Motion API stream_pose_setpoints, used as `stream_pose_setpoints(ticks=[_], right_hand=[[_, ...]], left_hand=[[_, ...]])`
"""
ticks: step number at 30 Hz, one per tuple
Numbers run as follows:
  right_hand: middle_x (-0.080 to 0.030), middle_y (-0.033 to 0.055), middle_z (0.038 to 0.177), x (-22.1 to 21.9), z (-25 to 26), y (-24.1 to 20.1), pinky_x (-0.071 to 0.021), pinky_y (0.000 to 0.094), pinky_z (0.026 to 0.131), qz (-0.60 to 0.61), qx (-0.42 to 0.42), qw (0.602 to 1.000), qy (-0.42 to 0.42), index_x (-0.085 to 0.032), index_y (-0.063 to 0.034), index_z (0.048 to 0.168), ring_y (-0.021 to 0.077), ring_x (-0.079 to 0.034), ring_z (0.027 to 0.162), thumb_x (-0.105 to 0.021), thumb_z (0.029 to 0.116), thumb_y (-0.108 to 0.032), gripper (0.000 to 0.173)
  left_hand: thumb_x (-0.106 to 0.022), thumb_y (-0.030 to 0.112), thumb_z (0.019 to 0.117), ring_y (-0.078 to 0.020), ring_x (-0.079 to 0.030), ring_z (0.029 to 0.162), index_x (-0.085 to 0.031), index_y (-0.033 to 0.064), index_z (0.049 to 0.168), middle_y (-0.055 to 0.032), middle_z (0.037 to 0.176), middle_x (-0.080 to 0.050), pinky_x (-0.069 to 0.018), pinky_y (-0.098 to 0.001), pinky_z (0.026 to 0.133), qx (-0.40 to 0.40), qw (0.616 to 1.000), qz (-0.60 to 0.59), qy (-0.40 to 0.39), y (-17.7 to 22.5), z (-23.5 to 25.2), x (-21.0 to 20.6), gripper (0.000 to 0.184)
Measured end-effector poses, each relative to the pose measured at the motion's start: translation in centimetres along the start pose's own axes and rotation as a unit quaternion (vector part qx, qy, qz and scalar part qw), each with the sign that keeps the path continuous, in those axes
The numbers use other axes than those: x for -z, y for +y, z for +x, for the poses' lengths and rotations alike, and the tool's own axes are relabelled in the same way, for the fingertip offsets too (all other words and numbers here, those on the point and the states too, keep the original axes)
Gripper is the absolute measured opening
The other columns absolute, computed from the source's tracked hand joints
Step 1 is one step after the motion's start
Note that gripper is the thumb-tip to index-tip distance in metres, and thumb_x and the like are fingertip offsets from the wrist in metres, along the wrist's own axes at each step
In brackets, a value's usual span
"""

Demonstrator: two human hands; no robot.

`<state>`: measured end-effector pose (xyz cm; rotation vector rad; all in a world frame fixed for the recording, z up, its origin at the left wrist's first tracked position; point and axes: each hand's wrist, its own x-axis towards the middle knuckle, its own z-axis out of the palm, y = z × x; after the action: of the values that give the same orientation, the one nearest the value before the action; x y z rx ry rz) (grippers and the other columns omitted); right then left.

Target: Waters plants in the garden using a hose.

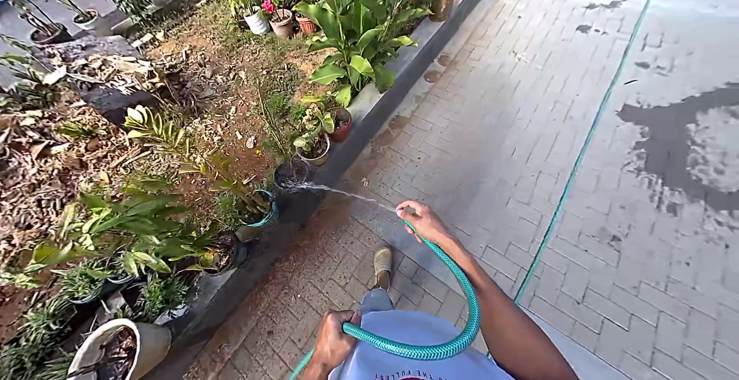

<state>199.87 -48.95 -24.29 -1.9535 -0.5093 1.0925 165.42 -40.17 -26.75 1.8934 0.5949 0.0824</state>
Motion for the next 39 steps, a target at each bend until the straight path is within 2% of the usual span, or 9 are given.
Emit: stream_pose_setpoints(ticks=[4,7,9,14,17,26,29,34,39], right_hand=[[-0.058,0.0027,0.07,3.1,3.2,-0.6,-0.0456,0.0246,0.043,-0.013,-0.01,0.998,-0.057,-0.06,-0.0107,0.129,0.0096,-0.052,0.047,-0.053,0.1086,-0.032,0.03],[-0.058,0.002,0.069,5.7,6.1,-1.6,-0.0452,0.0239,0.041,0.001,-0.006,0.999,-0.044,-0.061,-0.0099,0.128,0.0089,-0.051,0.045,-0.055,0.108,-0.029,0.029],[-0.058,0.0021,0.069,7.2,7.8,-2.2,-0.0444,0.0233,0.041,-0.013,-0.019,0.998,-0.066,-0.061,-0.0101,0.127,0.0086,-0.05,0.044,-0.055,0.1079,-0.029,0.028],[-0.056,0.0007,0.066,9.7,11.2,-3.8,-0.0435,0.0222,0.041,-0.027,-0.026,0.995,-0.091,-0.061,-0.0098,0.126,0.0076,-0.05,0.044,-0.055,0.1081,-0.028,0.026],[-0.056,0.0003,0.065,10.2,12.7,-4.8,-0.0434,0.0215,0.041,-0.026,-0.033,0.992,-0.115,-0.061,-0.0097,0.125,0.0072,-0.05,0.044,-0.055,0.1081,-0.028,0.026],[-0.057,0.0017,0.065,10.8,16.6,-6.1,-0.0428,0.0216,0.04,-0.005,-0.031,0.993,-0.117,-0.061,-0.0092,0.126,0.0079,-0.05,0.043,-0.055,0.1082,-0.027,0.026],[-0.056,0.0007,0.065,11.9,17.8,-6.1,-0.0427,0.0213,0.041,-0.026,-0.032,0.988,-0.15,-0.06,-0.0099,0.127,0.0072,-0.05,0.044,-0.054,0.1084,-0.028,0.026],[-0.057,0.0017,0.065,15.6,19.7,-6.0,-0.044,0.0226,0.04,-0.004,-0.009,0.997,-0.08,-0.062,-0.0087,0.126,0.0082,-0.05,0.043,-0.055,0.1081,-0.027,0.026],[-0.057,0.0016,0.064,20.1,21.3,-6.2,-0.0439,0.022,0.04,0.003,-0.009,0.997,-0.071,-0.062,-0.0089,0.125,0.0079,-0.05,0.042,-0.055,0.1079,-0.026,0.025]], left_hand=[[-0.054,0.03,0.0992,-0.0086,-0.044,0.047,-0.05,0.0124,0.056,0.0035,0.05,-0.043,-0.0371,-0.0326,0.049,0.004,1.0,-0.002,-0.024,1.9,4.8,-0.7,0.047],[-0.053,0.03,0.0987,-0.0116,-0.047,0.049,-0.052,0.0117,0.058,0.0016,0.051,-0.046,-0.0391,-0.0363,0.053,0.013,0.999,0.001,-0.04,2.9,8.7,-1.1,0.045],[-0.054,0.03,0.0988,-0.0142,-0.05,0.052,-0.054,0.0102,0.06,-0.0003,0.053,-0.048,-0.0412,-0.0392,0.055,0.029,0.998,0.0,-0.049,3.4,11.0,-1.3,0.044],[-0.053,0.027,0.0995,-0.014,-0.049,0.052,-0.052,0.0088,0.059,-0.0012,0.053,-0.046,-0.0403,-0.0377,0.056,0.004,0.999,-0.018,-0.048,5.2,16.2,-1.5,0.045],[-0.053,0.028,0.1004,-0.0122,-0.047,0.051,-0.05,0.0102,0.058,0.0003,0.052,-0.045,-0.039,-0.0362,0.055,0.005,0.999,-0.027,-0.04,5.7,17.8,-0.9,0.046],[-0.053,0.029,0.1009,-0.0091,-0.043,0.048,-0.048,0.0122,0.057,0.003,0.051,-0.042,-0.0355,-0.0332,0.05,0.027,0.999,-0.029,-0.007,6.8,20.3,-0.1,0.047],[-0.053,0.027,0.1008,-0.0085,-0.043,0.047,-0.048,0.0122,0.056,0.003,0.05,-0.042,-0.0348,-0.0322,0.05,0.028,0.999,-0.028,0.009,7.5,21.2,-0.6,0.047],[-0.053,0.029,0.1004,-0.0086,-0.043,0.047,-0.048,0.0123,0.056,0.0031,0.05,-0.042,-0.0356,-0.0322,0.049,0.032,0.999,-0.019,0.04,9.2,23.6,-1.9,0.048],[-0.051,0.031,0.1006,-0.0093,-0.042,0.046,-0.045,0.0138,0.055,0.0032,0.049,-0.04,-0.0343,-0.0329,0.048,0.037,0.998,0.0,0.041,11.3,26.5,-3.9,0.049]])
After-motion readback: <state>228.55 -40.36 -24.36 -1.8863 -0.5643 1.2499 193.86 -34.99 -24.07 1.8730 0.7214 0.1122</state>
